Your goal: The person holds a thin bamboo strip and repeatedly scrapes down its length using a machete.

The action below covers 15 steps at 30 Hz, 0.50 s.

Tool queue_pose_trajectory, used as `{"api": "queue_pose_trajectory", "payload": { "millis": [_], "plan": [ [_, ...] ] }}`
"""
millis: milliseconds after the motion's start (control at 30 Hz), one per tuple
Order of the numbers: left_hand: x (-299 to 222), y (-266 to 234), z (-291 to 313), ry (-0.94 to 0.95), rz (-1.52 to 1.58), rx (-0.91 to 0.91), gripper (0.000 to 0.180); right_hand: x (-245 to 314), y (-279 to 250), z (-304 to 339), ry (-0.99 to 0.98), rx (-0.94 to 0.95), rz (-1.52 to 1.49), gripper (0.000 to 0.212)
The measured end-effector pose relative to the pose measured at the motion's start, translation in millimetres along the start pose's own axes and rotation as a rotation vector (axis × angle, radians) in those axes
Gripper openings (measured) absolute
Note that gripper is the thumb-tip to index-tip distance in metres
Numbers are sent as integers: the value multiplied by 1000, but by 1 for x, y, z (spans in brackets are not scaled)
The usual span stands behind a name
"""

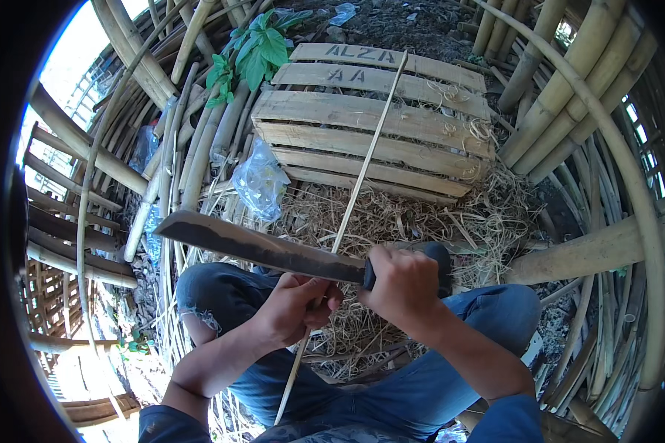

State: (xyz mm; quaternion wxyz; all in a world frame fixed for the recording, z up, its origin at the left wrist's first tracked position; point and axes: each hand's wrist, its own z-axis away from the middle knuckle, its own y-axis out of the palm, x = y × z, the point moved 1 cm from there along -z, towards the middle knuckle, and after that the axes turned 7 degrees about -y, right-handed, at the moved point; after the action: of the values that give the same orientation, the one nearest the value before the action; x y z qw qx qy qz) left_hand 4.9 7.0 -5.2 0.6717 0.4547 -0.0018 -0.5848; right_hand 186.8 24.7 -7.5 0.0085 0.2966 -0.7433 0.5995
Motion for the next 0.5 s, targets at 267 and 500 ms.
{"api": "queue_pose_trajectory", "payload": {
  "millis": [267,500],
  "plan": [
    [-5,4,-3,34,16,-20,16,-13,-3,-19,-96,-122,69,26],
    [0,6,2,-37,26,26,15,-40,-3,-26,124,-224,163,18]
  ]
}}
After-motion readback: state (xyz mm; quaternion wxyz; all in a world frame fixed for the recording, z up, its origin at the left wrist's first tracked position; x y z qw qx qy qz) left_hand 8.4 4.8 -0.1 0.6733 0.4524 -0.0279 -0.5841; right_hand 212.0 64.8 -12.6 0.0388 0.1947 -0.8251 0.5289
